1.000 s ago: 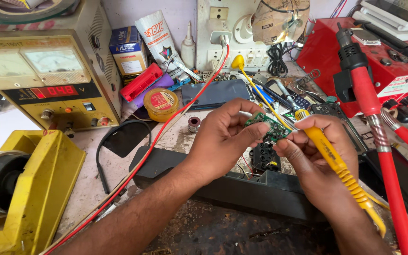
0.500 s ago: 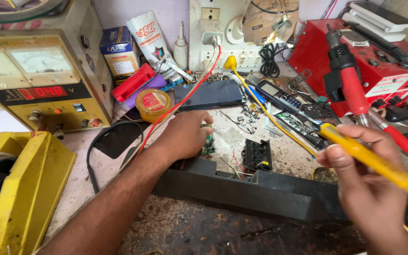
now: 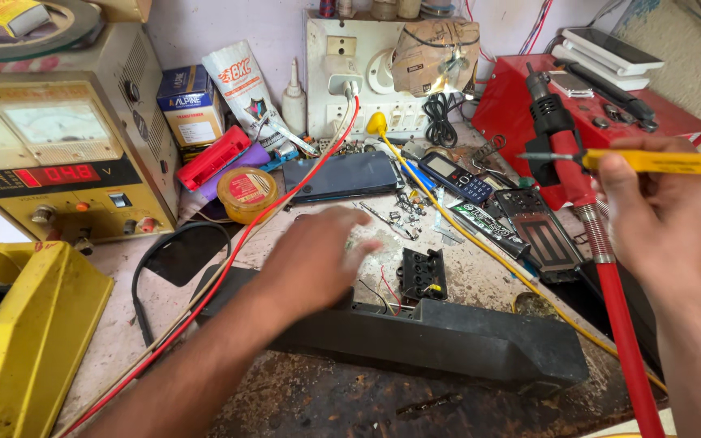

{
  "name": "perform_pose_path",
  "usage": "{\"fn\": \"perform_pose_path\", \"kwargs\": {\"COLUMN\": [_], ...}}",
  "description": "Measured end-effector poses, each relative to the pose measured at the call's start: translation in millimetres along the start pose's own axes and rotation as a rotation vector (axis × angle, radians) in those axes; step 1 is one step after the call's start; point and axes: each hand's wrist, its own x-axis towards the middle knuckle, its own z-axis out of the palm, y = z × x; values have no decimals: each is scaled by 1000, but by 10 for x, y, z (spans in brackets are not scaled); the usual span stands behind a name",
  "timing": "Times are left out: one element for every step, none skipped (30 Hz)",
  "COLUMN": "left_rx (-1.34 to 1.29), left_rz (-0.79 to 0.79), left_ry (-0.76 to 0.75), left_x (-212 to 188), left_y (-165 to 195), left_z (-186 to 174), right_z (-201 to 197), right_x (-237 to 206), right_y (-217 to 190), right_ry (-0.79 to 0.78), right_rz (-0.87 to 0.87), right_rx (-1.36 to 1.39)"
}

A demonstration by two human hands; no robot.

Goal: The person disassembles a small black plastic housing, removes a circuit board, and uses a yellow test pen to probe various points on the board. They also use a green screwdriver to remove a screw from the housing and inspect a small cylindrical component.

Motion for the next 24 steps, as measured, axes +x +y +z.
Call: {"fn": "perform_pose_path", "kwargs": {"left_rx": [-12, -31, -48, -13, 22, 56, 95, 134, 175, 211, 247, 281, 283, 289, 295, 315, 333, 350, 371, 389, 413, 430, 443, 456], "left_rz": [-2, 114, 232, 294, 355, 415, 440, 463, 486, 476, 466, 456, 488, 520, 552, 580, 606, 631, 631, 629, 626, 626, 625, 626], "left_ry": [-93, -134, -173, -181, -190, -201, -173, -147, -120, -155, -192, -230, -202, -172, -141, -126, -115, -106, -87, -67, -45, -66, -85, -106], "left_x": [-98, -211, -304, -373, -447, -503, -539, -565, -577, -589, -597, -615, -650, -695, -753, -821, -909, -995, -1075, -1178, -1262, -1325, -1392, -1465], "left_y": [110, 222, 328, 424, 527, 608, 672, 719, 743, 753, 753, 740, 732, 716, 708, 699, 688, 678, 674, 677, 659, 616, 576, 540], "left_z": [-39, -71, -84, -71, -42, -29, 3, 38, 67, 97, 120, 137, 151, 157, 158, 150, 128, 95, 60, 9, -53, -142, -232, -321], "right_z": [42, 76, 112, 166, 208, 243, 279, 310, 333, 361, 378, 393, 410, 434, 446, 451, 468, 486, 481, 470, 459, 452, 471, 514], "right_x": [84, 161, 218, 271, 314, 349, 382, 403, 421, 432, 441, 447, 449, 447, 440, 433, 412, 389, 375, 352, 333, 320, 305, 293], "right_y": [17, 31, 44, 54, 65, 70, 77, 75, 74, 66, 59, 50, 42, 36, 33, 36, 44, 57, 86, 118, 167, 223, 292, 362], "right_ry": [-8, -15, -25, -34, -44, -53, -65, -77, -78, -79, -79, -107, -137, -165, -164, -166, -172, -181, -189, -199, -197, -190, -184, -168], "right_rz": [1, 1, -9, -20, -30, 4, 37, 70, 47, 24, 1, -2, -6, -13, -39, -65, -88, -58, -27, 2, 14, 26, 36, 8], "right_rx": [-15, -31, -4, 23, 50, -12, -74, -136, -170, -203, -236, -264, -291, -316, -305, -294, -283, -285, -288, -291, -315, -334, -355, -295]}}
